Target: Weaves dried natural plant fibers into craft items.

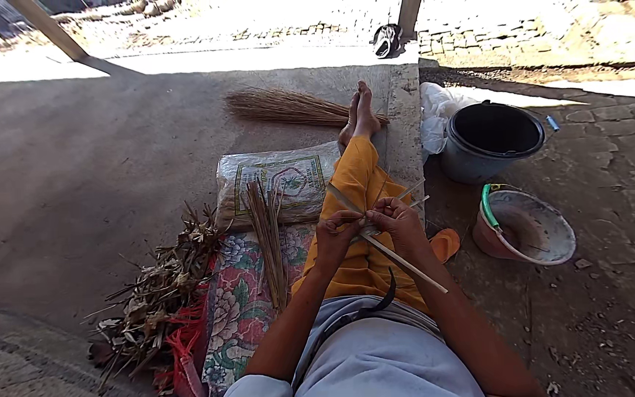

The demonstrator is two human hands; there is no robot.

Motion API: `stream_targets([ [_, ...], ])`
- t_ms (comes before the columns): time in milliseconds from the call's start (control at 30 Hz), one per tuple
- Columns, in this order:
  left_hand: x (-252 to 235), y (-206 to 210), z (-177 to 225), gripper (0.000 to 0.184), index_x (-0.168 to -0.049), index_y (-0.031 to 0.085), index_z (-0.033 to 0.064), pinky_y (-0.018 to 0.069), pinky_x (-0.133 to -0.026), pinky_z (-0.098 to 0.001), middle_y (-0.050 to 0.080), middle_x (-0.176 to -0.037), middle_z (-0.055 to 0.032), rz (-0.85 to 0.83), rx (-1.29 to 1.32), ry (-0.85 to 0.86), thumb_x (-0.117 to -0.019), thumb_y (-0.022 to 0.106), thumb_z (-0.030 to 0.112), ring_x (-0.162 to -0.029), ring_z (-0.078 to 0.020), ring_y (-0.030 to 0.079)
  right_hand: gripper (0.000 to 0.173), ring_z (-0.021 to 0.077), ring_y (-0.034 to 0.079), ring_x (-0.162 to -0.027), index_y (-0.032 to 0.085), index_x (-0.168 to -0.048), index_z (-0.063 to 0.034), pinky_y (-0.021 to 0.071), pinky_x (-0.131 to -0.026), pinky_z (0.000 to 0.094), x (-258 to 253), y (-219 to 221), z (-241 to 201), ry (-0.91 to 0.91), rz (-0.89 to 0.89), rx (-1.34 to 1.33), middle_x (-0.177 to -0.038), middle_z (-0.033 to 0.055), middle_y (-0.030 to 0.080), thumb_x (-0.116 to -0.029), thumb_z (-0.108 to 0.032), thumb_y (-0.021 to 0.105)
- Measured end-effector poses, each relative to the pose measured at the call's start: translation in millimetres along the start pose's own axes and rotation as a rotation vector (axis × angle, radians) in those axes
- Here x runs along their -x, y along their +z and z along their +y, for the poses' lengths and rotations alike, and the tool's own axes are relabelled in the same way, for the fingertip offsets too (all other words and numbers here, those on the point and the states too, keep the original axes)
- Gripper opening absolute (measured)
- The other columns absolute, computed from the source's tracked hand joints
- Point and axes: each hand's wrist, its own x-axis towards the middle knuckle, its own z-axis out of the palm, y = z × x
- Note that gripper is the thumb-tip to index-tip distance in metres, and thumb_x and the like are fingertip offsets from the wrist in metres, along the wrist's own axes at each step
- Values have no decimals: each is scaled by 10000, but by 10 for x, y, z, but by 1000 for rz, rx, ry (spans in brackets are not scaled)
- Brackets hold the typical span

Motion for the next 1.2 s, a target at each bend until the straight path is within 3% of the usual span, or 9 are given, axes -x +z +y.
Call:
stream_targets([
  [133,-1,-40,-30,97,-935,763,29,559,-906,-298,729,-991,-48,-54,-111,124,-863,749,-34,-992,-116,676,116,90,650,-707,693,-982,2,572,-694,246,-2,-40,22,-49,-90,22,-800,40,683,-899,82,680],
  [233,-38,-52,24,38,-906,708,19,560,-811,-281,701,-877,-36,-61,-140,-42,-893,744,19,-843,-102,666,102,70,641,-755,717,-972,-19,551,-727,222,4,-104,0,-124,-205,133,-860,25,700,-916,53,671],
  [333,-74,-81,47,115,-997,655,-2,570,-760,-279,670,-858,-47,-117,-119,-177,-907,725,2,-786,-109,654,79,56,639,-778,725,-970,-45,544,-732,223,-7,-152,-23,-191,-263,270,-885,4,705,-921,0,682],
  [467,-88,-115,80,132,-1081,683,-7,572,-807,-281,702,-942,-52,-206,-34,-251,-951,662,4,-847,-107,672,27,64,653,-797,708,-921,-32,557,-750,247,-33,-165,31,-243,-185,336,-879,15,703,-908,-31,731],
  [733,-131,10,10,84,-1021,708,18,553,-785,-266,708,-911,-34,143,168,-275,-990,635,46,-827,-97,657,135,64,676,-830,727,-969,-52,580,-787,251,-60,-156,64,-378,1,120,-893,-13,719,-880,50,720],
  [833,-111,-23,52,66,-981,621,38,517,-684,-221,637,-819,-14,88,21,-322,-997,646,97,-725,-66,606,127,54,670,-839,726,-974,-57,571,-790,239,-63,-186,49,-415,43,127,-911,-17,718,-882,30,724],
  [933,-68,-82,154,235,-944,680,13,505,-634,-199,671,-819,-12,-95,-42,-440,-1063,544,163,-703,-51,620,130,48,670,-853,730,-981,-62,569,-802,239,-77,-224,24,-445,74,125,-927,-24,721,-886,28,722],
  [1100,-16,32,171,172,-937,696,-11,542,-651,-211,679,-796,-41,-57,249,-531,-1032,565,48,-706,-84,643,149,64,684,-834,723,-998,-56,590,-795,256,-61,-214,-7,-438,75,76,-922,-16,723,-884,40,719],
  [1200,12,124,157,152,-906,700,-11,541,-692,-209,682,-776,-30,35,283,-397,-1001,582,-14,-715,-73,638,152,59,669,-861,698,-1036,-73,567,-823,249,-37,-197,-20,-443,131,118,-922,-19,707,-896,-31,739],
])
